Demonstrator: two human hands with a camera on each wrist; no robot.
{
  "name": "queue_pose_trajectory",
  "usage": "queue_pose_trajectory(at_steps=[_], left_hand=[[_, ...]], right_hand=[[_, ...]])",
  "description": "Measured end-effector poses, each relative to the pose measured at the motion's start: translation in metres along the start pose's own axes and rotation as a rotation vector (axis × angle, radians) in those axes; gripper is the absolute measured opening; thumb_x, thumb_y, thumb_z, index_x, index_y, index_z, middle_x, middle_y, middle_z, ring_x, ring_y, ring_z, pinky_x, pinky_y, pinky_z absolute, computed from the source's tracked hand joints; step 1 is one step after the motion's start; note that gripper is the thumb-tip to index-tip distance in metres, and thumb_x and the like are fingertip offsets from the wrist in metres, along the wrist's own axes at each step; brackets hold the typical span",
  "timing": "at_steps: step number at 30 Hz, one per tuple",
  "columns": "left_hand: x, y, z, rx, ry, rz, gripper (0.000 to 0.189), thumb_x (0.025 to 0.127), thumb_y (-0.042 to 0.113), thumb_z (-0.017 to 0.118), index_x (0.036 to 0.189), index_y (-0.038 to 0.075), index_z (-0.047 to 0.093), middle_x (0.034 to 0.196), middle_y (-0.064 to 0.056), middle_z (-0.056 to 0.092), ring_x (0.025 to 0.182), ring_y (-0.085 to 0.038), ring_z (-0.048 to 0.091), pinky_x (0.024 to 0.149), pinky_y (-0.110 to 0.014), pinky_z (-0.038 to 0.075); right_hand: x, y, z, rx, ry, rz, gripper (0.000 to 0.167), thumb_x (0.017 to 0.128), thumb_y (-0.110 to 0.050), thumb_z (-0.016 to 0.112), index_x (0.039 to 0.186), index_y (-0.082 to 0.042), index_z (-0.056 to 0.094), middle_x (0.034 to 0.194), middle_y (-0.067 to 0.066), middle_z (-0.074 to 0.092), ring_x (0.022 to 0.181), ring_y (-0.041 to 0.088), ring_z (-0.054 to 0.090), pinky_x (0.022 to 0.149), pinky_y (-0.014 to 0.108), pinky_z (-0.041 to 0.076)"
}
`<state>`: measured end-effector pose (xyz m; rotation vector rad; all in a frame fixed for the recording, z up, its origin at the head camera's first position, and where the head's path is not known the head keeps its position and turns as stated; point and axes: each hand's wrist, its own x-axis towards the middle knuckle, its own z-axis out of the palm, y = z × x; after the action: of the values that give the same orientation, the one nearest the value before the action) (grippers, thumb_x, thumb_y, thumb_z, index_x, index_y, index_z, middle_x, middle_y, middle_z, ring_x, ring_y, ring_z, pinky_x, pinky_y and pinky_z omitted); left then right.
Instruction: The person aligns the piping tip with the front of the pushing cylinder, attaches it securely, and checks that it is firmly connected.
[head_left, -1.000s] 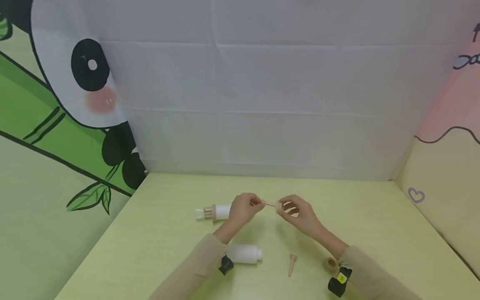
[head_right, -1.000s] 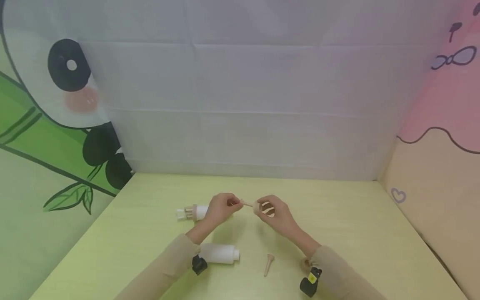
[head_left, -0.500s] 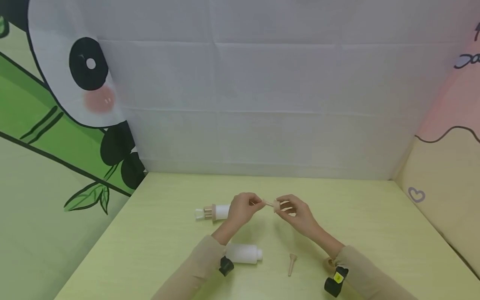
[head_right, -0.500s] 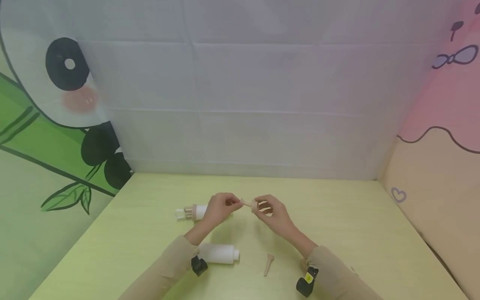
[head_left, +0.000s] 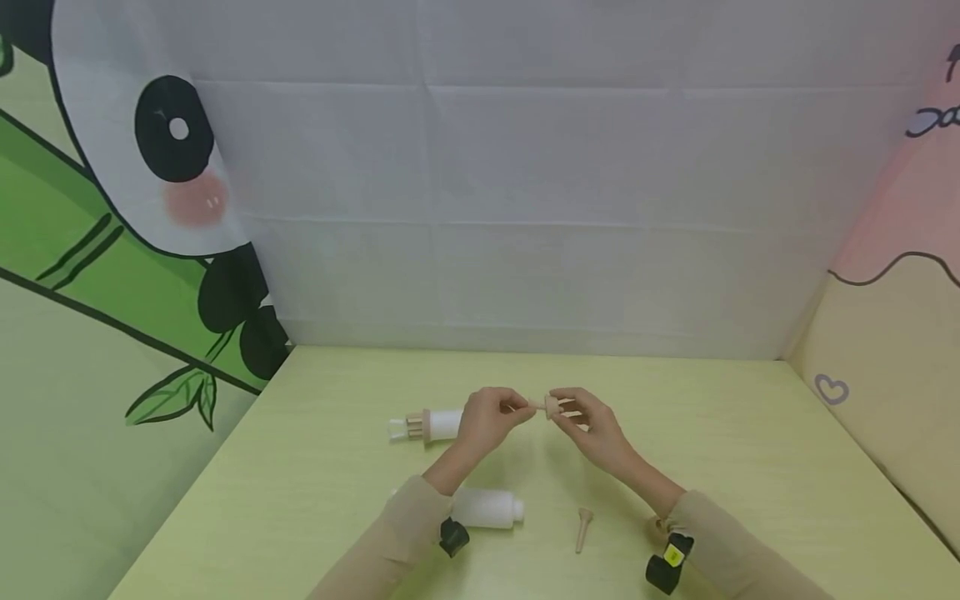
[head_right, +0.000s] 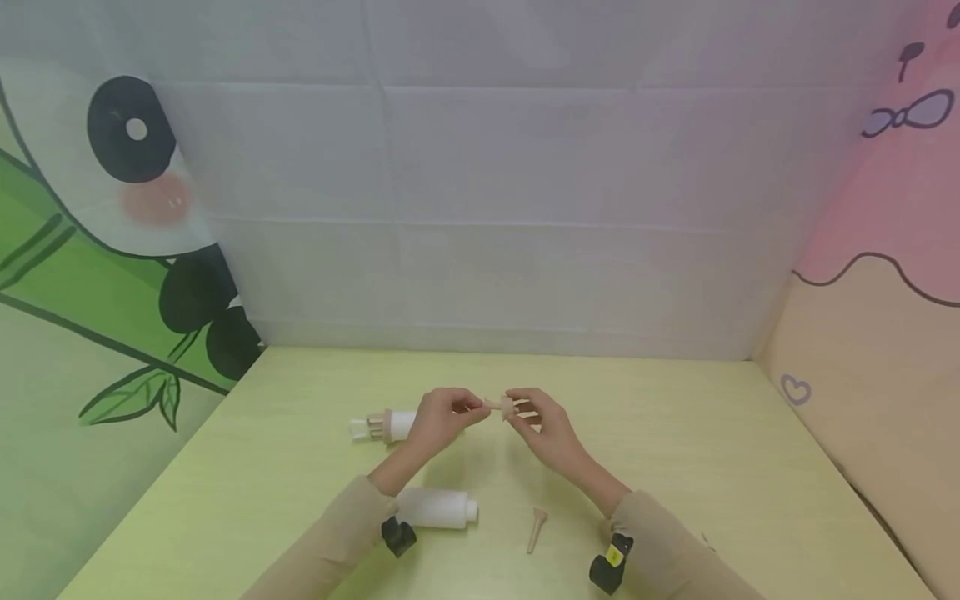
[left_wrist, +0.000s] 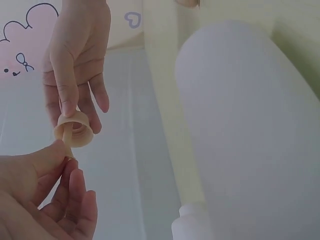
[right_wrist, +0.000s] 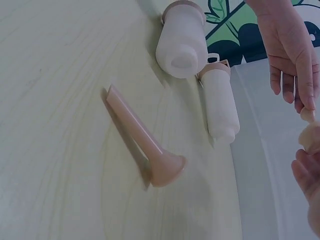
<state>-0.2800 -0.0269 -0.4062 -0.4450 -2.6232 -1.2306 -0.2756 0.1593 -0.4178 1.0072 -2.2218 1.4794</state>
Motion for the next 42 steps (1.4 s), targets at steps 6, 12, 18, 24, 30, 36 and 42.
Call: queue_pose_trajectory(at_steps=[6, 12, 18, 24, 30, 36, 42], left_hand=[[0.001, 0.002, 0.0, -0.005, -0.001, 0.045, 0.014, 0.081, 0.024, 0.069, 0.083, 0.011, 0.072, 0.08, 0.0, 0.068, 0.068, -0.009, 0.06, 0.055, -0.018, 0.047], [0.002, 0.008, -0.002, -0.006, 0.029, 0.098, 0.013, 0.08, 0.023, 0.069, 0.084, 0.011, 0.073, 0.081, 0.0, 0.068, 0.07, -0.011, 0.061, 0.057, -0.019, 0.048], [0.001, 0.01, -0.004, 0.002, 0.021, 0.132, 0.014, 0.08, 0.023, 0.069, 0.086, 0.01, 0.073, 0.083, 0.0, 0.067, 0.072, -0.012, 0.061, 0.059, -0.018, 0.048], [0.0, 0.009, -0.005, -0.012, 0.002, 0.166, 0.015, 0.08, 0.022, 0.068, 0.087, 0.009, 0.073, 0.085, -0.002, 0.067, 0.072, -0.013, 0.062, 0.059, -0.018, 0.048], [0.001, 0.007, -0.005, -0.038, -0.033, 0.19, 0.015, 0.081, 0.019, 0.068, 0.088, 0.007, 0.073, 0.086, -0.004, 0.068, 0.072, -0.016, 0.063, 0.06, -0.018, 0.049], [0.0, 0.002, -0.004, -0.071, -0.064, 0.198, 0.014, 0.082, 0.017, 0.067, 0.089, 0.006, 0.073, 0.086, -0.005, 0.068, 0.072, -0.016, 0.063, 0.061, -0.018, 0.05], [0.0, 0.001, -0.004, -0.098, -0.086, 0.184, 0.014, 0.083, 0.016, 0.066, 0.091, 0.007, 0.072, 0.088, -0.004, 0.068, 0.075, -0.015, 0.063, 0.063, -0.019, 0.05]], right_hand=[[0.0, 0.015, 0.006, 0.14, 0.033, 0.033, 0.03, 0.085, 0.007, 0.055, 0.114, 0.011, 0.051, 0.109, 0.026, 0.055, 0.093, 0.021, 0.061, 0.072, 0.024, 0.053], [0.001, 0.022, 0.012, 0.319, 0.044, 0.127, 0.032, 0.087, 0.003, 0.055, 0.117, 0.013, 0.049, 0.115, 0.03, 0.049, 0.095, 0.002, 0.057, 0.076, 0.021, 0.052], [0.002, 0.017, 0.014, 0.371, 0.053, 0.177, 0.034, 0.09, 0.0, 0.052, 0.12, 0.013, 0.046, 0.12, 0.03, 0.046, 0.096, 0.002, 0.057, 0.077, 0.022, 0.051], [0.002, 0.014, 0.015, 0.397, 0.051, 0.226, 0.035, 0.091, -0.004, 0.052, 0.122, 0.011, 0.046, 0.122, 0.029, 0.046, 0.095, 0.004, 0.058, 0.078, 0.024, 0.052], [0.0, 0.015, 0.019, 0.403, 0.066, 0.236, 0.035, 0.092, -0.01, 0.053, 0.121, 0.008, 0.048, 0.118, 0.022, 0.05, 0.092, 0.005, 0.059, 0.078, 0.025, 0.052], [-0.003, 0.015, 0.021, 0.406, 0.09, 0.18, 0.031, 0.091, -0.011, 0.054, 0.118, 0.004, 0.053, 0.112, 0.006, 0.057, 0.091, 0.006, 0.06, 0.075, 0.021, 0.052], [-0.002, 0.011, 0.02, 0.381, 0.095, 0.281, 0.036, 0.091, -0.013, 0.056, 0.12, 0.006, 0.05, 0.115, 0.021, 0.053, 0.092, 0.005, 0.057, 0.077, 0.023, 0.051]])
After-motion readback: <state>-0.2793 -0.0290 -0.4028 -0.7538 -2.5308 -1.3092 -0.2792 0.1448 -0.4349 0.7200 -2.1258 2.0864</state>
